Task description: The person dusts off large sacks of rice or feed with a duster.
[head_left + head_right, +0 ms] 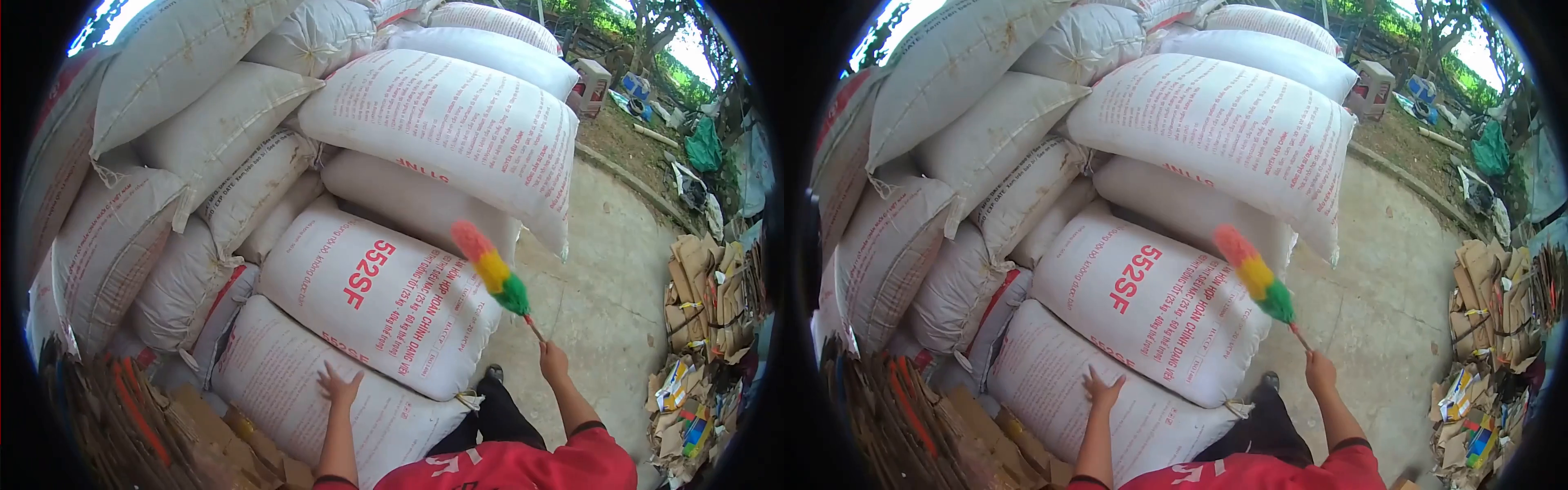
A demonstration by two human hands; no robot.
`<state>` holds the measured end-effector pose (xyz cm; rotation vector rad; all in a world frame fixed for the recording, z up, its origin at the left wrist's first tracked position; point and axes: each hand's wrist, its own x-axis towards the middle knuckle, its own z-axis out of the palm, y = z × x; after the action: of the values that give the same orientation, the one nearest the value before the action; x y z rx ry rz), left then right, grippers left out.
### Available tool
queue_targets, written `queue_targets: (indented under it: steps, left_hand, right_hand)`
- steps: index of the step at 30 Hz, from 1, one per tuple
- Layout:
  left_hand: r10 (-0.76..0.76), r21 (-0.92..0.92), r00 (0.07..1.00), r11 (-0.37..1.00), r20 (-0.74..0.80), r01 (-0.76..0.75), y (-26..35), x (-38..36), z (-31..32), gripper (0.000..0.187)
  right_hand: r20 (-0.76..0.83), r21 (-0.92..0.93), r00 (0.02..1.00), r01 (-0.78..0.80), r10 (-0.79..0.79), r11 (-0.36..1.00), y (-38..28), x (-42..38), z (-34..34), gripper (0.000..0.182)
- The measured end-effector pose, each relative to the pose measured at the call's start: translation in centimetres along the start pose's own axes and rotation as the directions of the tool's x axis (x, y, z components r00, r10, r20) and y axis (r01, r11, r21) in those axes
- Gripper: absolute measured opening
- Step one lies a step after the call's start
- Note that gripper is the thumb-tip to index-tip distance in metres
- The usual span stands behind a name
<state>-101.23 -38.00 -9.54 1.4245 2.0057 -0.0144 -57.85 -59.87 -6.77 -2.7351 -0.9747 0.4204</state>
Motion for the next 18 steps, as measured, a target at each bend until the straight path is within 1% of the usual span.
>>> queue_targets:
  steps: [1, 2, 4, 5, 6, 7, 8, 9, 10, 11, 12, 13, 14, 16, 17, 18]
  left_hand:
    - [0.086, -0.032, 0.996, 0.996, 0.036, -0.085, 3.4, -0.1, 0.2, 0.113]
    - [0.345, -0.055, 0.938, 0.937, -0.021, -0.346, 3.9, 3.0, 3.0, 0.114]
    - [0.228, -0.174, 0.966, 0.963, 0.124, -0.205, 9.2, 4.1, 4.1, 0.120]
    - [0.208, -0.236, 0.946, 0.960, 0.250, -0.149, 11.0, 5.5, 5.3, 0.125]
    - [0.195, -0.295, 0.907, 0.952, 0.373, -0.083, 12.5, 6.5, 6.5, 0.130]
    - [0.198, -0.307, 0.905, 0.948, 0.376, -0.080, 14.1, 6.2, 7.4, 0.130]
    - [0.138, -0.090, 0.919, 0.990, 0.370, -0.113, 15.6, 5.6, 8.4, 0.134]
    - [0.079, 0.136, 0.932, 0.981, 0.354, -0.135, 16.3, 5.0, 9.0, 0.138]
    - [0.075, 0.128, 0.928, 0.983, 0.366, -0.130, 16.4, 4.0, 9.1, 0.138]
    - [0.024, 0.147, 0.946, 0.986, 0.322, -0.075, 16.7, 2.8, 8.9, 0.140]
    - [-0.027, 0.161, 0.961, 0.987, 0.275, -0.019, 17.2, 2.3, 8.7, 0.143]
    - [-0.088, 0.154, 0.943, 0.987, 0.321, 0.040, 17.6, 2.6, 8.6, 0.143]
    - [-0.101, 0.150, 0.937, 0.987, 0.336, 0.052, 17.6, 2.8, 8.8, 0.143]
    - [-0.069, 0.134, 0.943, 0.991, 0.324, 0.026, 17.4, 3.1, 8.9, 0.143]
    - [-0.081, 0.131, 0.942, 0.991, 0.326, 0.040, 17.5, 3.4, 8.9, 0.143]
    - [-0.082, 0.126, 0.942, 0.991, 0.326, 0.043, 17.6, 3.5, 8.9, 0.142]
  right_hand:
    - [-0.037, -0.003, 0.999, -0.001, 0.001, 1.000, -0.5, 2.1, 0.2, 0.032]
    - [-0.076, -0.002, 0.997, -0.002, 0.002, 1.000, -1.1, 4.4, 0.4, 0.032]
    - [-0.091, 0.012, 0.984, -0.150, 0.150, 0.989, -0.8, 8.5, 0.8, 0.033]
    - [-0.092, 0.012, 0.985, -0.149, 0.149, 0.989, -0.8, 9.6, 1.8, 0.033]
    - [-0.100, 0.071, 0.980, -0.168, 0.174, 0.983, -0.6, 11.1, 2.9, 0.034]
    - [-0.109, 0.125, 0.974, -0.183, 0.197, 0.975, -0.4, 12.6, 3.6, 0.034]
    - [-0.098, 0.133, 0.986, -0.120, 0.134, 0.984, -1.0, 13.2, 4.6, 0.035]
    - [-0.082, 0.140, 0.994, -0.062, 0.074, 0.988, -2.3, 12.6, 6.0, 0.036]
    - [-0.046, 0.208, 0.994, -0.088, 0.100, 0.974, -3.7, 11.3, 6.6, 0.036]
    - [-0.013, 0.274, 0.993, -0.112, 0.120, 0.955, -5.0, 10.0, 6.5, 0.036]
    - [0.057, 0.229, 0.993, -0.118, 0.108, 0.966, -5.1, 9.0, 5.8, 0.036]
    - [0.053, 0.137, 0.998, -0.038, 0.031, 0.990, -3.8, 8.3, 6.3, 0.036]
    - [0.063, 0.118, 0.998, -0.037, 0.029, 0.992, -3.4, 7.7, 5.1, 0.036]
    - [0.180, -0.054, 0.982, 0.074, -0.063, 0.996, -2.8, 6.1, 2.5, 0.038]
    - [0.190, -0.060, 0.979, 0.083, -0.070, 0.995, -2.4, 6.7, 2.1, 0.038]
    - [0.058, 0.016, 0.998, -0.007, 0.006, 1.000, -1.9, 7.5, 1.8, 0.038]
